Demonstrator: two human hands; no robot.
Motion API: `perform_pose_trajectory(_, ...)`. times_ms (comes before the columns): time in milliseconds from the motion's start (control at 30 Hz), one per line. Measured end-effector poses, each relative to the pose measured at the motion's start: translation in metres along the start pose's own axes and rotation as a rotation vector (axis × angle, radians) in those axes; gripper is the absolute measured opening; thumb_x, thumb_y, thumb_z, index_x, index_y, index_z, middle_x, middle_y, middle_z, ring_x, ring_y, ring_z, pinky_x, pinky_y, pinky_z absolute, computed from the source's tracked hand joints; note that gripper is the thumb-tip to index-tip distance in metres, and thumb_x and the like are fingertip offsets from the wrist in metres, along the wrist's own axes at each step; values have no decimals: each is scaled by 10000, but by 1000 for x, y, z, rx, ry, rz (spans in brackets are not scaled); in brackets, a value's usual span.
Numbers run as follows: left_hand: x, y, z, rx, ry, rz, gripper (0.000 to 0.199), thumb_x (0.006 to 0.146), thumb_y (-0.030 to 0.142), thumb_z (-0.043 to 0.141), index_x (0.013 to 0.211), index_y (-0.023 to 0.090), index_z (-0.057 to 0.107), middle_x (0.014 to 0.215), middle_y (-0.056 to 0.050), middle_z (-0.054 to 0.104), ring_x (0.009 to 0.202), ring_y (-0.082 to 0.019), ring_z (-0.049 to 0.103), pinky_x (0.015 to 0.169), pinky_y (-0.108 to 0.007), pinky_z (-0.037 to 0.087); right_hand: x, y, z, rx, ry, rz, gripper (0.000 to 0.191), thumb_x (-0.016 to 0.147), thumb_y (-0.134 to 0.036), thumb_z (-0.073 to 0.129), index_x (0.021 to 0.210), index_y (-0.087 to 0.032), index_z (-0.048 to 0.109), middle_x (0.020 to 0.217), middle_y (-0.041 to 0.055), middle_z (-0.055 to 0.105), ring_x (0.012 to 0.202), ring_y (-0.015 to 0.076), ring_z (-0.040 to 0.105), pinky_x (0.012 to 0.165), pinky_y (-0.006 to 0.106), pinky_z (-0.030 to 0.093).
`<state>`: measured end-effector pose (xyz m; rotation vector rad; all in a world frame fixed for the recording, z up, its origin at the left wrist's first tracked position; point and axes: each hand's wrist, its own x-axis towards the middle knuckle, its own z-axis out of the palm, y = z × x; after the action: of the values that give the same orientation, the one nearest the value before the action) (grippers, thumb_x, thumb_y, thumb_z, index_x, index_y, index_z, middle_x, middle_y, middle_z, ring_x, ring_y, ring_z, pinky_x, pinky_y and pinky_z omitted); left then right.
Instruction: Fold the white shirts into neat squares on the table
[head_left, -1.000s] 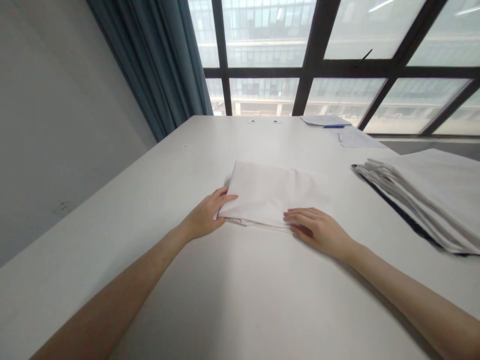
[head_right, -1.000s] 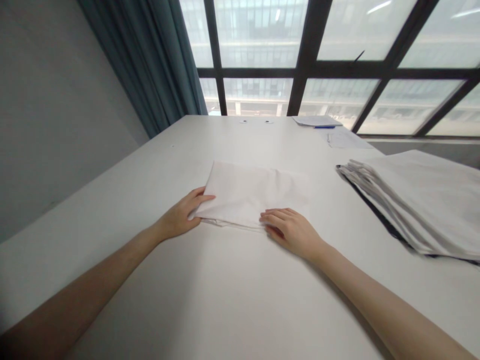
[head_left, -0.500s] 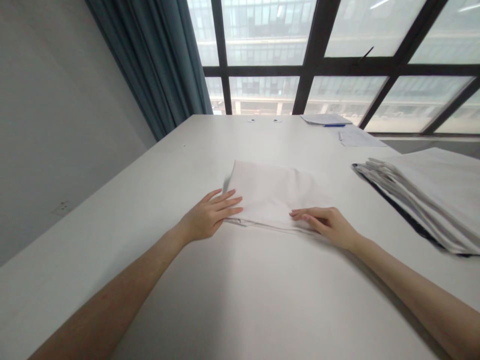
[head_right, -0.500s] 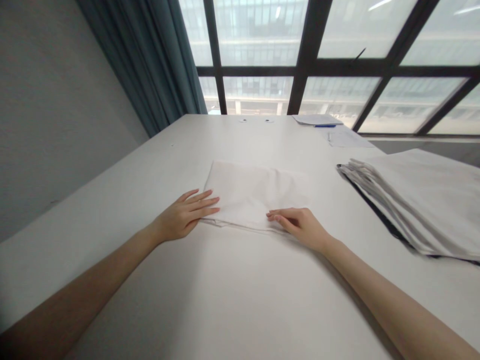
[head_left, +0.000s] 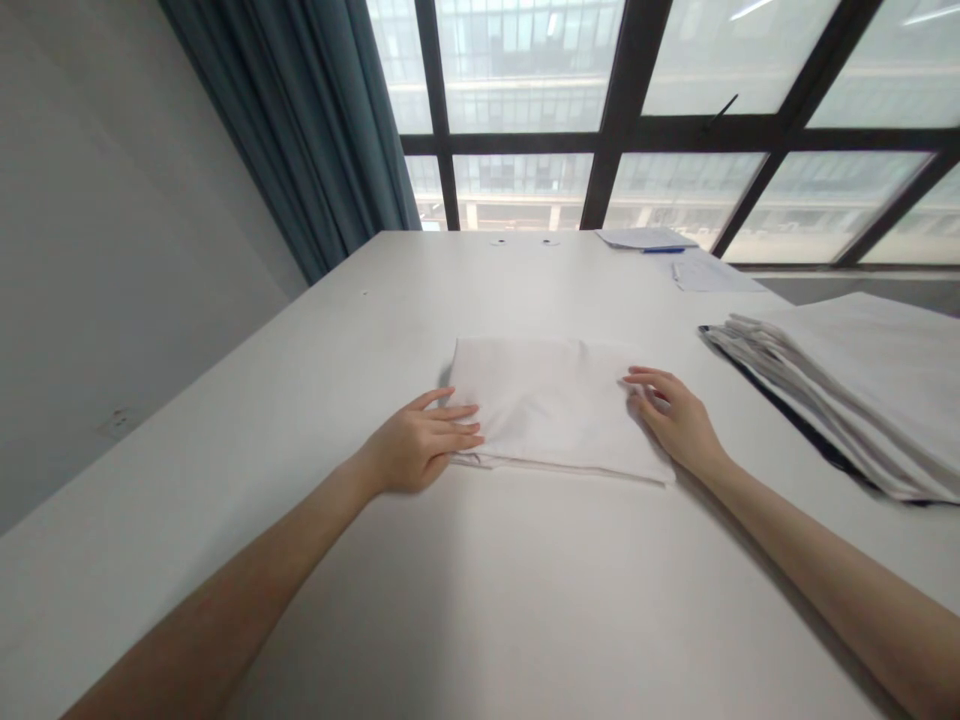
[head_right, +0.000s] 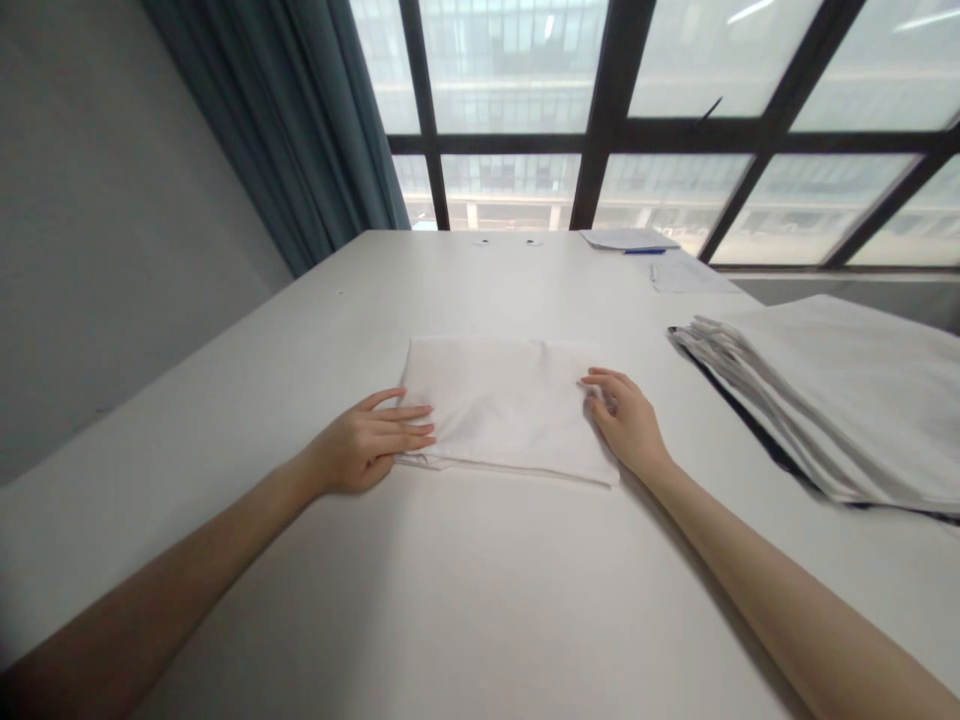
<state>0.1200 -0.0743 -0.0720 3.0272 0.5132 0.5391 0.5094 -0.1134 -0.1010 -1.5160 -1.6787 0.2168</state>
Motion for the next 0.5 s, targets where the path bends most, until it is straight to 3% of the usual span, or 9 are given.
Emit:
perform_pose_trajectory(100,5,11,0,30,72,44,413,745,111,484,1073,253,690,1055,-16,744,1148,-195,626,1178,-471,259,0,-1,-1,26,-10,15,262,836,-269,541,1064,-231,664,1268,95,619,1106,252,602,908,451,515)
perform_pose_trajectory(200,12,23,4,59,157,22,307,798,157,495,1014,246,693,910,-14,762,1021,-187,686,1144,-452,332,0,-3,-3,71,-68,7,262,842,-270,544,1076,-235,658,1267,88,621,1109,247,604,929,441,511)
perform_pose_trajectory(267,17,30,8,35,194,-31,287,850,153,484,1044,239,677,932,-12,759,1030,-172,682,1112,-420,380,0,-5,-4,88,-129,-3,259,856,-286,544,1086,-239,654,1274,85,613,1107,239,606,930,422,515)
perform_pose_trajectory(367,24,38,14,-75,85,-79,348,919,189,477,1250,222,582,1259,-48,656,1252,-176,546,1082,-361,416,-1,-8,-4,109,-162,-21,258,869,-307,541,1095,-245,649,1290,83,584,1100,226,603,908,387,530)
perform_pose_trajectory(500,27,41,19,-125,-141,-68,468,976,318,456,1433,230,402,1504,-78,401,1407,-211,345,1132,-397,343,-1,-9,-2,38,-32,-13,273,853,-325,555,1084,-218,652,1182,110,565,946,216,626,799,378,556)
